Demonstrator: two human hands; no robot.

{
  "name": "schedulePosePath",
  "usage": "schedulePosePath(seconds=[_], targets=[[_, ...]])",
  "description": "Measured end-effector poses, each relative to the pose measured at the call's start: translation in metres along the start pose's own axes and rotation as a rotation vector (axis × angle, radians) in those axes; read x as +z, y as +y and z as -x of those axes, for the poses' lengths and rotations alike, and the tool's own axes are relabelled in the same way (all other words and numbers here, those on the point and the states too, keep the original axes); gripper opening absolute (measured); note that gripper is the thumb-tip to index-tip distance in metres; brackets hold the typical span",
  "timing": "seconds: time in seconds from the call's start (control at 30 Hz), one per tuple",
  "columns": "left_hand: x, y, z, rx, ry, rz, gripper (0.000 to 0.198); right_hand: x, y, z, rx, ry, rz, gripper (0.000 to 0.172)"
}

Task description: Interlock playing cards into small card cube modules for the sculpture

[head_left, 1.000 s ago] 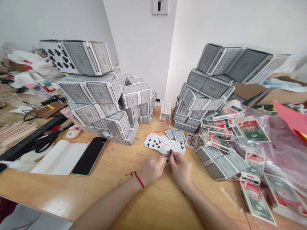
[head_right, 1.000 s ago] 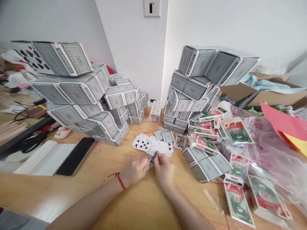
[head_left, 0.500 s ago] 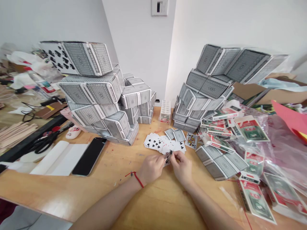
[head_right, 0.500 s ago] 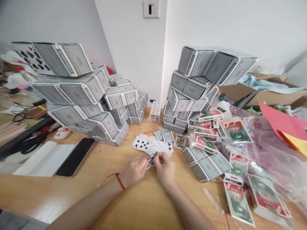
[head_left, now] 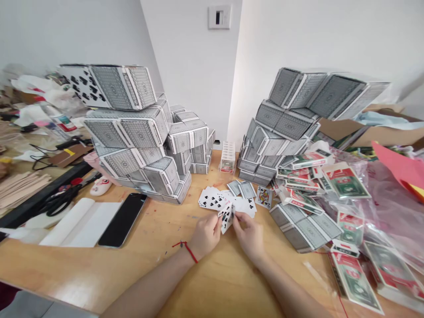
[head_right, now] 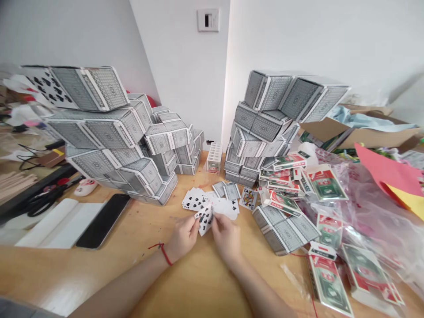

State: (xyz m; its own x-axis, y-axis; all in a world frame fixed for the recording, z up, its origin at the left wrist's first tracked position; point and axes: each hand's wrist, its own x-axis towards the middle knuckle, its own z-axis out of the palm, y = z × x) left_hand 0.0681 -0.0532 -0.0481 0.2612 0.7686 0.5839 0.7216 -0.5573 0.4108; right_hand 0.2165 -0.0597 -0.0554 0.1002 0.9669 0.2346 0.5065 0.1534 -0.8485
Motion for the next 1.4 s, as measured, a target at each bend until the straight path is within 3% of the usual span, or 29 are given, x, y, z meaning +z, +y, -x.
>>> schedulePosePath(seconds=[0.1, 0.17, 0.37, 0.43, 0.53, 0.7, 0.9, 1.03, 1.13, 1.23, 1.33, 1.4], targets=[[0.002, 0.004, 0.0, 0.039, -0.016, 0.026, 0.025, -0.001, -0.002, 0.003, -0.007, 0.097, 0.109, 0.022], [0.0, 0.003, -0.001, -0.011, -0.019, 0.067, 0.025, -0.002, -0.003, 0.002, 0.0, 0.098, 0.029, 0.021], [-0.007, -0.009, -0.008, -0.319, -0.055, 0.284, 0.03, -0.002, -0.007, -0.009, 0.265, -0.165, -0.655, 0.032], [-0.008, -0.012, -0.01, -0.353, -0.077, 0.345, 0.032, -0.001, -0.007, -0.012, 0.364, -0.261, -0.862, 0.033], [-0.009, -0.012, -0.01, -0.342, -0.116, 0.368, 0.033, -0.002, -0.008, -0.013, 0.449, -0.35, -0.989, 0.033], [-0.011, -0.006, -0.006, -0.289, -0.104, 0.329, 0.033, -0.002, -0.008, -0.012, 0.458, -0.419, -0.961, 0.032], [-0.011, 0.001, -0.002, -0.235, -0.111, 0.299, 0.032, 0.005, 0.005, -0.008, 0.336, -0.283, -0.657, 0.036], [-0.015, 0.006, -0.007, -0.248, -0.106, 0.476, 0.023, 0.005, 0.003, -0.003, 0.19, -0.214, -0.487, 0.028], [-0.014, 0.012, -0.014, -0.373, -0.085, 0.734, 0.024, 0.005, -0.004, 0.001, 0.096, -0.167, -0.413, 0.021], [-0.006, 0.021, -0.02, -0.623, -0.149, 0.992, 0.029, 0.006, -0.01, 0.004, 0.044, -0.149, -0.388, 0.014], [0.0, 0.028, -0.023, -0.824, -0.069, 1.123, 0.025, 0.008, -0.012, 0.005, 0.025, -0.155, -0.421, 0.023], [0.002, 0.03, -0.024, -0.904, -0.002, 1.186, 0.024, 0.009, -0.013, 0.005, 0.014, -0.176, -0.439, 0.02]])
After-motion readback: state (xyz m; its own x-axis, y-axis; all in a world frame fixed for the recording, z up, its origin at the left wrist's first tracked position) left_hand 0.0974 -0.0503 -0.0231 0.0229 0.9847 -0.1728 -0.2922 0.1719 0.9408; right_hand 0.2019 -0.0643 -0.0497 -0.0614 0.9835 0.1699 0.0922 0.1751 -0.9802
